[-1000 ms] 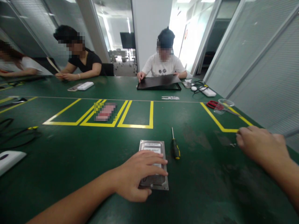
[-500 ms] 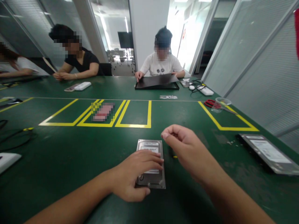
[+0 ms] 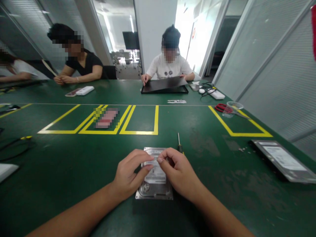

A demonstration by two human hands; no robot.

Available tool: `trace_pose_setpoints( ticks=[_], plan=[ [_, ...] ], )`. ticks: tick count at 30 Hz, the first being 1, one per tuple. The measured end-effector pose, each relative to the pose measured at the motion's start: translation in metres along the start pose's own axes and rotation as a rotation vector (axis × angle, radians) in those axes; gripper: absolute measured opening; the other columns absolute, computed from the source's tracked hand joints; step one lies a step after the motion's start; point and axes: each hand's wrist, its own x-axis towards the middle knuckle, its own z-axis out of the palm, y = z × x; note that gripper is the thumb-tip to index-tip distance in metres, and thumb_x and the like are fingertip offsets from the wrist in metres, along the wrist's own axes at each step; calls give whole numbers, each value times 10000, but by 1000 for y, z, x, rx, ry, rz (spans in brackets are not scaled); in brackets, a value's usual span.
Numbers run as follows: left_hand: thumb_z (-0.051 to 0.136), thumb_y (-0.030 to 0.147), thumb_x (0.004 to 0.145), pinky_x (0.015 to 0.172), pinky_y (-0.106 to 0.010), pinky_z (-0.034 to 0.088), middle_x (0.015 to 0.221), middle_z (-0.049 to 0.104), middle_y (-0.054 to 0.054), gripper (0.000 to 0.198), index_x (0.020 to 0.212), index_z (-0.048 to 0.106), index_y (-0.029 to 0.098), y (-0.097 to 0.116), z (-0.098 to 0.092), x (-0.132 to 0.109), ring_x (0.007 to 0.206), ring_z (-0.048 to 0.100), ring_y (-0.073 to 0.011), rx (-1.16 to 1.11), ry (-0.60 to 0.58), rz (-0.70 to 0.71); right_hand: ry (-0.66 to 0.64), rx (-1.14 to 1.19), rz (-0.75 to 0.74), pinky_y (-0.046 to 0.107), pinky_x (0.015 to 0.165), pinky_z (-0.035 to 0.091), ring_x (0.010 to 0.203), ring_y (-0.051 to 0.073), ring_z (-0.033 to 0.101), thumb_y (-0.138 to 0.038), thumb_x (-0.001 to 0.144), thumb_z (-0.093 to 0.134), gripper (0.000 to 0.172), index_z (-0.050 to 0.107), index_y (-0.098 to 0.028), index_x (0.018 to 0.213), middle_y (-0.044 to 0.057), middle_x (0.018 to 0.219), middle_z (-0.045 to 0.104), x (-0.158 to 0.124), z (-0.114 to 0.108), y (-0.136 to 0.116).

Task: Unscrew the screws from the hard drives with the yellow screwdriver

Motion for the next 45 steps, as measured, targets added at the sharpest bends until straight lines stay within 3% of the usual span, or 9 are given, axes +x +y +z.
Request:
trace_pose_setpoints(
  ticks=[9, 15, 30, 45],
  plan=[
    [669, 106, 908, 806, -328, 528, 885, 741, -27, 112, 986, 700, 180, 8, 0, 4, 807, 663, -156, 69, 45, 53, -37, -51, -65, 272, 657, 360, 715, 133, 468, -446, 976, 535, 308, 629, -187, 839, 1, 780, 529, -4, 6, -5],
    [669, 99, 905, 815, -329, 514, 903, 749, -18, 129, 997, 698, 186, 7, -2, 2, 811, 665, -154, 111, 12, 79, -46, -53, -71, 266, 654, 356, 709, 131, 467, -423, 985, 530, 298, 617, -186, 827, -1, 778, 537, -6, 8, -7],
    [598, 119, 918, 782, -383, 377, 865, 722, -18, 110, 977, 650, 195, 15, -5, 0, 797, 611, -184, 305, -28, 94, -61, -23, -56, 255, 663, 388, 719, 131, 501, -432, 969, 548, 320, 610, -175, 788, 0, 762, 560, -5, 9, -12],
    [595, 160, 940, 818, -374, 391, 853, 686, -21, 45, 937, 617, 199, 9, -1, -1, 836, 597, -197, 196, -46, -6, -32, -158, -158, 252, 650, 376, 707, 126, 495, -349, 993, 510, 273, 598, -184, 795, -2, 755, 552, -5, 9, -7]
  ],
)
